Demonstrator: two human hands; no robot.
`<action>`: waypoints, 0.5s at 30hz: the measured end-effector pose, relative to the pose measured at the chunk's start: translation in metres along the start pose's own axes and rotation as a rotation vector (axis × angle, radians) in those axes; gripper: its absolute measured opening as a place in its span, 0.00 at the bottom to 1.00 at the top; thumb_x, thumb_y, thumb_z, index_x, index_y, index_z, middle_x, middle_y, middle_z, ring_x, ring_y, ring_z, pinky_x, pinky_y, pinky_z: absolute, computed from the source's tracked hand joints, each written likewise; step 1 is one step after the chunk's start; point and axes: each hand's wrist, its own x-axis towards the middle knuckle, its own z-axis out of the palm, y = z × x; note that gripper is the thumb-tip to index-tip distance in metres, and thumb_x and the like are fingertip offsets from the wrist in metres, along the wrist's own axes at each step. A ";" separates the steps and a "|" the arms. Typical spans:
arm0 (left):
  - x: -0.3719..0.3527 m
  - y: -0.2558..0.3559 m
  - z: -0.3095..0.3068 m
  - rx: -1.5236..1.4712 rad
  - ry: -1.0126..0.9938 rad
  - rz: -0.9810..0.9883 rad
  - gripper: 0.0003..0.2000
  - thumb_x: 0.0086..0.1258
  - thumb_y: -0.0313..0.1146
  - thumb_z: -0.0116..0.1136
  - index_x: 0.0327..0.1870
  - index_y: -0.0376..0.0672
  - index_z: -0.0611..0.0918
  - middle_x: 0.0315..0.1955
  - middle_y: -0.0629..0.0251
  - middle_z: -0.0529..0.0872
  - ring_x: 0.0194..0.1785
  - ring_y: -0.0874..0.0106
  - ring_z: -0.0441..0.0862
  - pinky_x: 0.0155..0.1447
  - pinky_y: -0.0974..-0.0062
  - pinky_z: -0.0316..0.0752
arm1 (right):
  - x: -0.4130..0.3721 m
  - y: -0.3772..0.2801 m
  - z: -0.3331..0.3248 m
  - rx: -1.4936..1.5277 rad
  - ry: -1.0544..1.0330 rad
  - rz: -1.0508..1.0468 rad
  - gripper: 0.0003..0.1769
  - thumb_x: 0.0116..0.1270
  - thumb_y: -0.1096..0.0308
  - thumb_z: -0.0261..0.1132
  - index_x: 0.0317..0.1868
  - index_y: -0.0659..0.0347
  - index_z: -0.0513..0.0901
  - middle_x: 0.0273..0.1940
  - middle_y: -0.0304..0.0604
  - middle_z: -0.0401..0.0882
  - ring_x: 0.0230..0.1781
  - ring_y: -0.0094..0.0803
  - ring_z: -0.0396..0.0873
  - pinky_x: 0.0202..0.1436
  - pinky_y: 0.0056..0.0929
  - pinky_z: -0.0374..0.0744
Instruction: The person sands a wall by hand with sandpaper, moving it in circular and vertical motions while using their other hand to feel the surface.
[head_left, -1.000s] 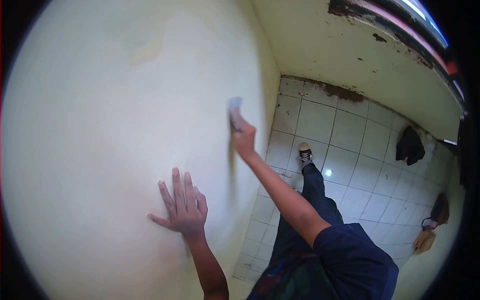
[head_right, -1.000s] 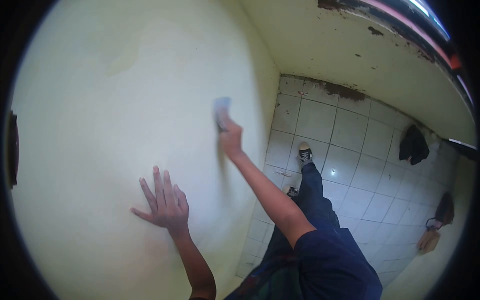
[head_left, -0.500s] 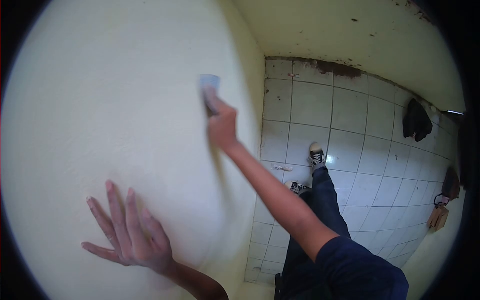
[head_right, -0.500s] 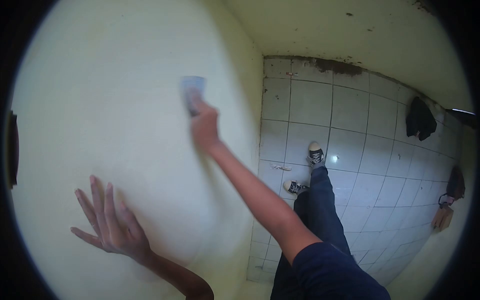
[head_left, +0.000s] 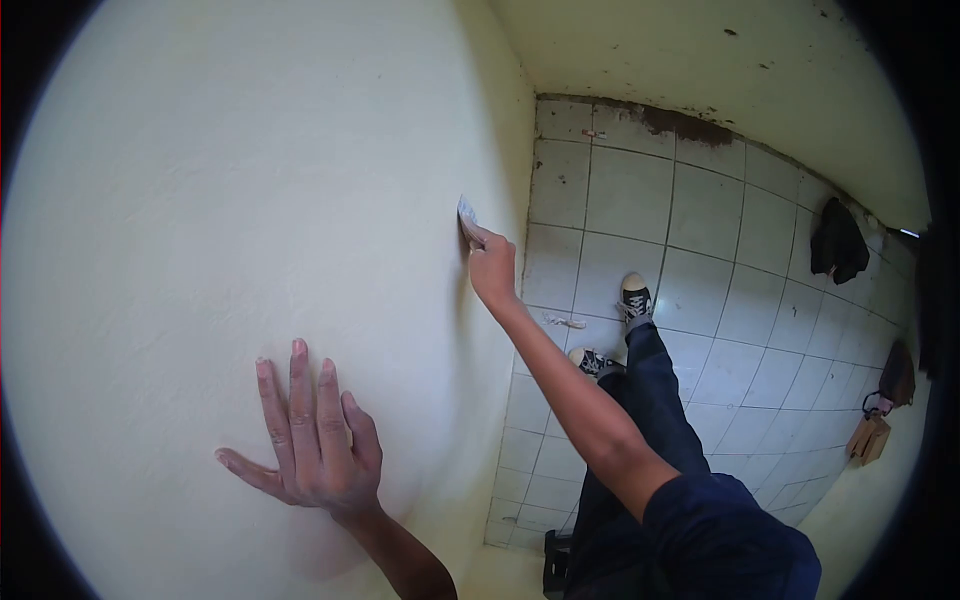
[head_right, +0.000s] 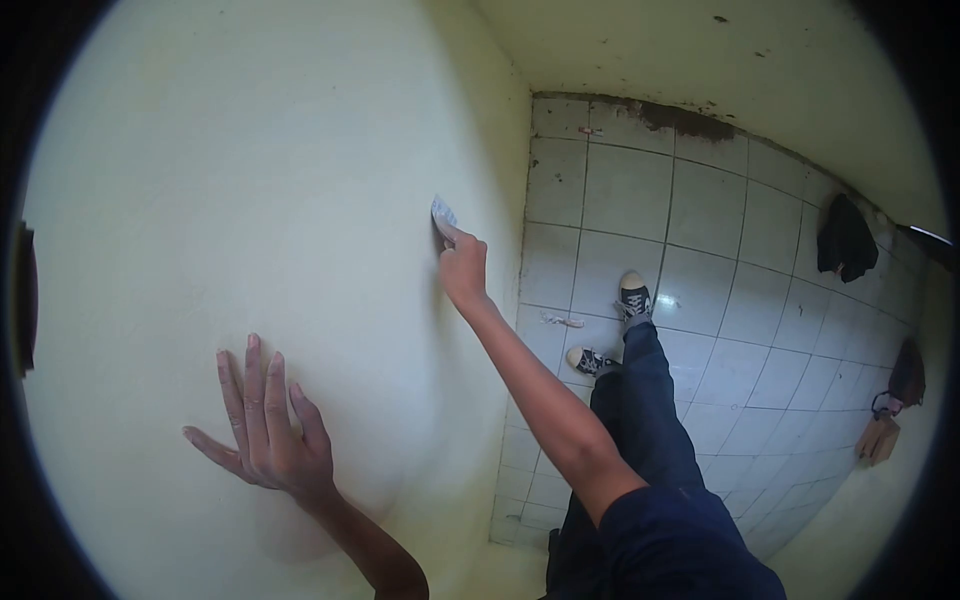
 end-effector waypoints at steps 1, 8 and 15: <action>-0.001 -0.001 0.000 -0.001 -0.001 0.002 0.10 0.74 0.36 0.52 0.46 0.62 0.86 0.51 0.79 0.90 0.63 0.66 0.83 0.82 0.44 0.29 | -0.005 -0.015 0.001 -0.008 0.010 -0.162 0.37 0.53 0.91 0.47 0.63 0.63 0.81 0.58 0.54 0.83 0.61 0.36 0.81 0.65 0.26 0.75; -0.006 0.000 0.004 0.020 0.000 -0.017 0.10 0.73 0.34 0.53 0.43 0.61 0.87 0.48 0.80 0.91 0.62 0.67 0.84 0.82 0.44 0.31 | -0.032 -0.006 0.009 -0.056 0.038 -0.437 0.39 0.48 0.93 0.45 0.62 0.66 0.81 0.62 0.58 0.77 0.65 0.46 0.76 0.69 0.31 0.72; -0.008 0.002 0.004 0.044 -0.005 -0.018 0.09 0.72 0.33 0.54 0.40 0.60 0.87 0.47 0.80 0.91 0.62 0.67 0.84 0.82 0.46 0.32 | -0.053 -0.063 0.002 -0.109 -0.117 -0.633 0.40 0.47 0.92 0.47 0.63 0.63 0.80 0.60 0.60 0.79 0.64 0.50 0.77 0.70 0.33 0.73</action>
